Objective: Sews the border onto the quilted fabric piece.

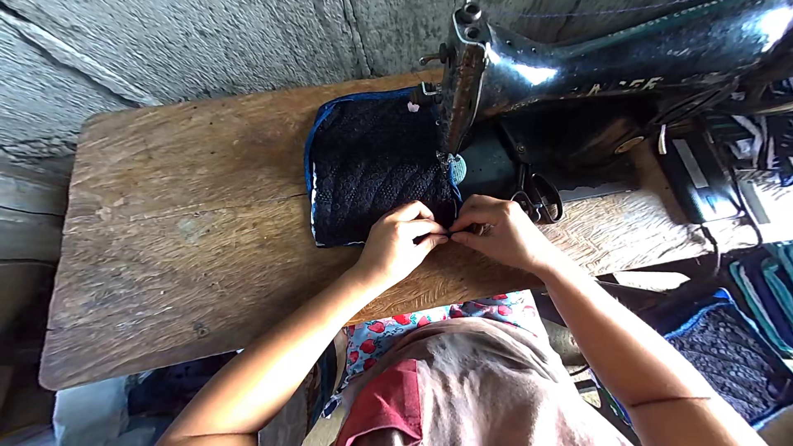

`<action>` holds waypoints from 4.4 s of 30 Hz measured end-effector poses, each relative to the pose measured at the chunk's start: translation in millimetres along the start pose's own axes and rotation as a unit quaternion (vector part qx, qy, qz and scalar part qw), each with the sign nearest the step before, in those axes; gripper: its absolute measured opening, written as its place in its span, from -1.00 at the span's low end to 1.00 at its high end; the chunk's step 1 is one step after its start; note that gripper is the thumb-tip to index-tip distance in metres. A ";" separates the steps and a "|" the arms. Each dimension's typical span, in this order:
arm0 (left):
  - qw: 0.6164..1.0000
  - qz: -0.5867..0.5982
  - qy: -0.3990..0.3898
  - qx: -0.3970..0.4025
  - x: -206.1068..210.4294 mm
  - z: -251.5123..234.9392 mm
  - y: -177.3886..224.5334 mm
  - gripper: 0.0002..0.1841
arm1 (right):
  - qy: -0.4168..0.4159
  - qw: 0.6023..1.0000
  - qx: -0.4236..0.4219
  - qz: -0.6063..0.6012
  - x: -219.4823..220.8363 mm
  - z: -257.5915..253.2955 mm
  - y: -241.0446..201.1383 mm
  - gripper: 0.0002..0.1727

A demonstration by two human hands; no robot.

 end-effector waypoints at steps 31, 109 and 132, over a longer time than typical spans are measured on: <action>0.941 0.010 -0.188 0.282 7.8 -23.5 8.5 -0.74 | -0.097 0.977 0.173 0.080 0.2 -19.9 8.2 -0.94; 0.916 -0.028 -0.175 0.360 6.9 -12.0 6.7 -0.66 | 0.212 0.951 0.128 0.186 -1.6 45.4 -19.4 -0.78; 0.979 -0.028 -0.099 0.175 8.2 -25.7 9.8 -0.85 | 0.038 0.958 -0.211 0.189 -10.2 21.1 -23.3 -0.80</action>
Point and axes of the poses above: each hand's wrist, its own z-axis away from the middle knuckle, its own x-axis out of the palm, y = z × x, the point moved 9 cm from there along -z, towards the middle knuckle, and after that the axes turned 4 degrees about z, right-handed, at the moved point
